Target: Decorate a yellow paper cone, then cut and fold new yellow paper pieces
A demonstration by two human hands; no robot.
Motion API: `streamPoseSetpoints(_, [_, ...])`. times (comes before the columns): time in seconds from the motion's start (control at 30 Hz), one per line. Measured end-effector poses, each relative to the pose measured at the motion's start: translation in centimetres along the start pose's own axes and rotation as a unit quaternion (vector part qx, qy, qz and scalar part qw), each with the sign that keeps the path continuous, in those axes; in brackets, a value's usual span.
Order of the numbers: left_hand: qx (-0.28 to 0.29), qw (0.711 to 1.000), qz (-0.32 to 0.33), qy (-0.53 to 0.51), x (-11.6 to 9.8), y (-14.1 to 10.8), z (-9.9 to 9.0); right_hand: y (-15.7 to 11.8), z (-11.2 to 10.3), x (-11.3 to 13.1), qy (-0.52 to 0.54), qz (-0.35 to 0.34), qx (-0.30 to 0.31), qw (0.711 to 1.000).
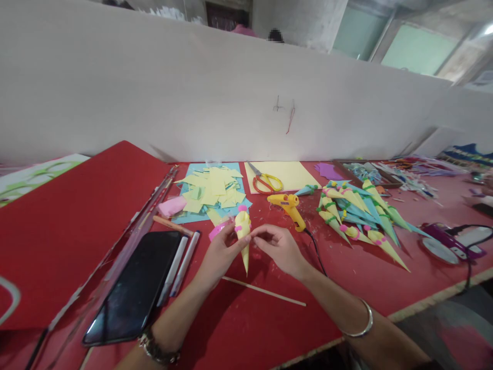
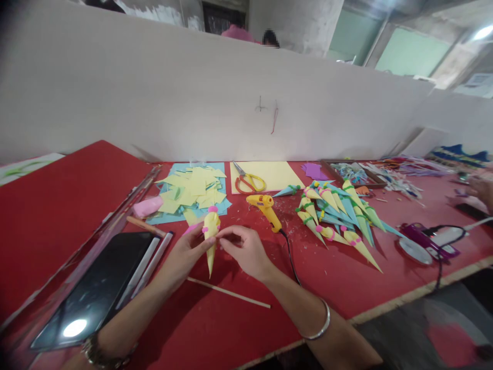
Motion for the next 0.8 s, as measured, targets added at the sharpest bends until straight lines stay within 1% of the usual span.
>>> streamPoseSetpoints(0.1, [0.014,1.000,-0.007,-0.001,-0.14,-0.05,0.16,0.05,-0.02,-0.03,0.023,0.002,-0.002,1.000])
streamPoseSetpoints(0.2, [0.012,1.000,-0.007,0.005,-0.11,-0.05,0.22,0.20,-0.11,-0.09,0.051,0.011,-0.003,0.999])
streamPoseSetpoints(0.4, [0.005,1.000,-0.002,0.026,-0.06,0.00,0.25,0.33,-0.64,0.10,0.040,0.009,-0.022,0.999])
streamPoseSetpoints(0.47, [0.003,0.999,-0.001,0.033,0.01,-0.02,0.28,0.25,-0.78,0.35,0.020,-0.012,-0.033,0.999])
streamPoseSetpoints(0.57, [0.002,0.999,0.001,0.044,0.14,-0.06,0.38,0.07,-0.83,0.76,-0.029,-0.068,-0.057,0.996])
streamPoseSetpoints(0.63, [0.000,0.999,0.004,0.052,0.20,-0.06,0.50,0.01,-0.76,0.85,-0.040,-0.087,-0.066,0.993])
streamPoseSetpoints(0.8, [0.003,0.998,0.010,0.065,0.40,-0.02,0.92,-0.03,-0.60,0.53,0.002,-0.054,-0.063,0.997])
Point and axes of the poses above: each hand's wrist, its own y-axis towards the middle knuckle, its own z-axis out of the palm, x = y × z, the point moved 2 cm from there along y, towards the middle knuckle, and after that the axes turned 9 degrees about z, right-handed, at the moved point
